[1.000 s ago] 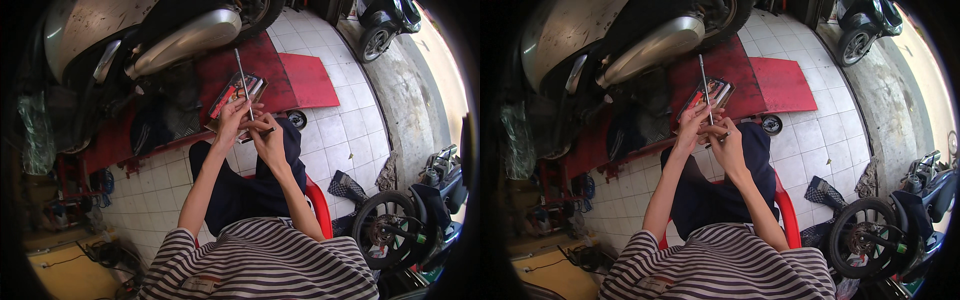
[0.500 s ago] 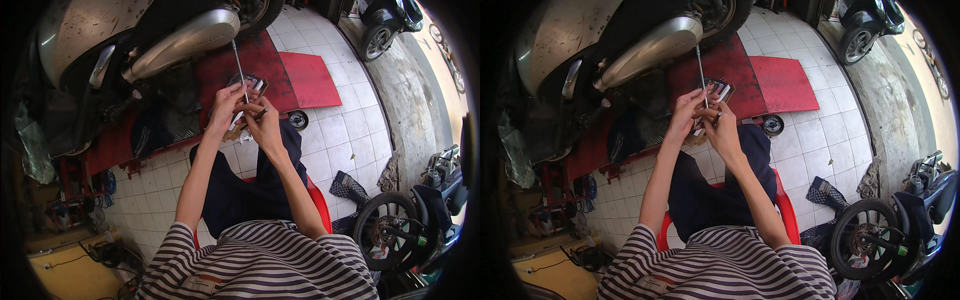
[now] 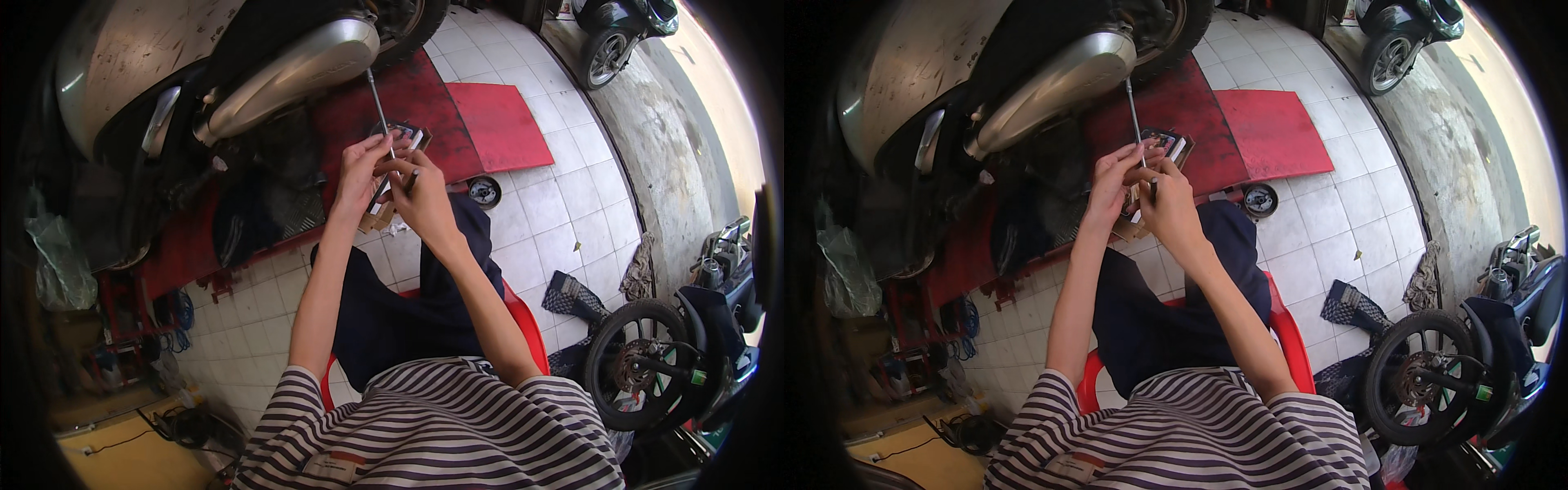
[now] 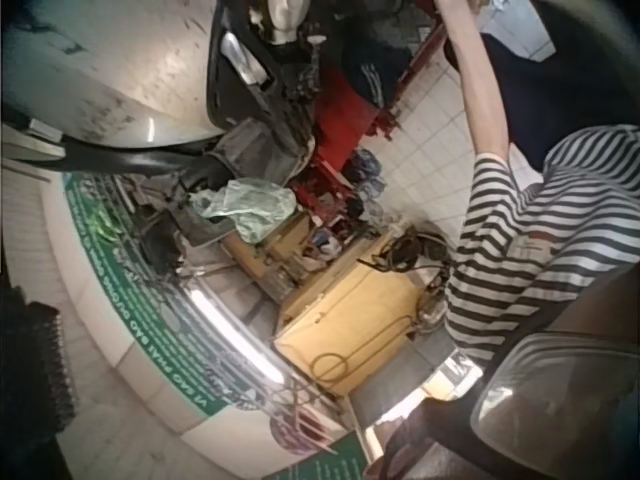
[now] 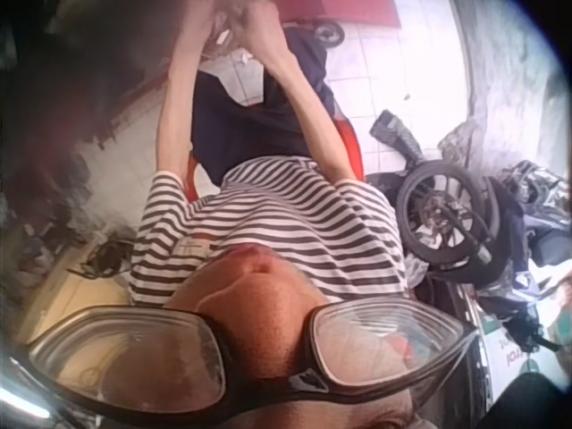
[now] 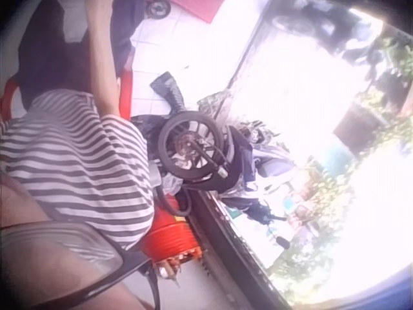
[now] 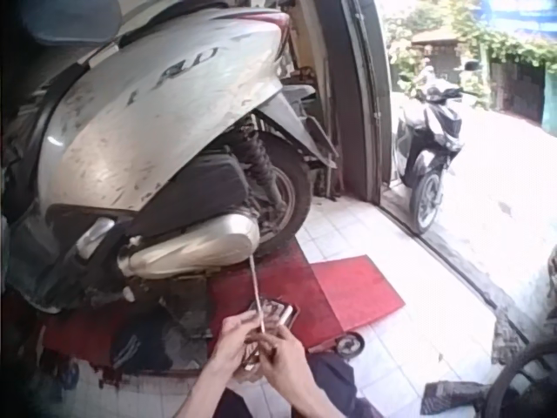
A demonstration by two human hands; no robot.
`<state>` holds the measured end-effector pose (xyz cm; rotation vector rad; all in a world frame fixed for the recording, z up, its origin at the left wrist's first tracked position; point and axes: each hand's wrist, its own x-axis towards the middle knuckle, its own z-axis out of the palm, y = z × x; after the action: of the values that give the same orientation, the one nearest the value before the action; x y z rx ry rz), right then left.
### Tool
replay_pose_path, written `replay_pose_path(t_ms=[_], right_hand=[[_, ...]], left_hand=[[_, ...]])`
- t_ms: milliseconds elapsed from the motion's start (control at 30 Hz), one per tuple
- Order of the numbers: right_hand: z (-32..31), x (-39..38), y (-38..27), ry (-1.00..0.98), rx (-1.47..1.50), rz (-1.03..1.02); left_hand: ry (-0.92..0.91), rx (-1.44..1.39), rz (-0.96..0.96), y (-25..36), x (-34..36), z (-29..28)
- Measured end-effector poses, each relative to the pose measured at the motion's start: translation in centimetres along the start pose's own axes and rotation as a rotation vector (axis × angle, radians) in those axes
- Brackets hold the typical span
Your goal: The person uses a T-handle socket wrench to loosen and tighten bolts on a scooter. They handle small parts one at a time and place them into a cardboard box on their lap while sitting on a chair.
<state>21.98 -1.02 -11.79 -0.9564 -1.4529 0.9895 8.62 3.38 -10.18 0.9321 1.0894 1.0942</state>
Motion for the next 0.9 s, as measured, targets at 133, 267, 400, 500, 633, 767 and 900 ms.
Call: replay_pose_path(t_ms=[133, 267, 400, 500, 633, 767, 900], right_hand=[[-0.1, 0.5, -1.0, 0.067, 0.224, 0.133], [-0.1, 0.7, -0.6, 0.006, -0.169, -0.043], [-0.5, 0.7, -2.2, -0.103, -0.715, -0.076], [-1.1, 0.7, -3.7, -0.126, -0.812, -0.005], [-1.9, -1.0, -3.6, 0.167, -0.702, -0.282], [-1.7, -4.9, -3.7, 0.217, -0.533, -0.188], [-0.6, -5.7, -3.4, -0.011, -0.143, 0.038]], left_hand=[[0.063, 0.096, 0.053, 0.9, -0.4, 1.0], [0.024, 0.181, 0.023, 0.7, 0.3, 0.0], [0.007, 0.199, 0.033, -0.4, 1.1, -0.6], [0.005, 0.146, 0.022, 0.3, 1.4, 0.2], [-0.021, 0.051, -0.052, 1.5, 1.7, 0.1], [-0.034, -0.013, -0.088, 1.5, 1.7, 0.6], [-0.037, -0.086, -0.109, 1.1, 1.9, 0.4]])
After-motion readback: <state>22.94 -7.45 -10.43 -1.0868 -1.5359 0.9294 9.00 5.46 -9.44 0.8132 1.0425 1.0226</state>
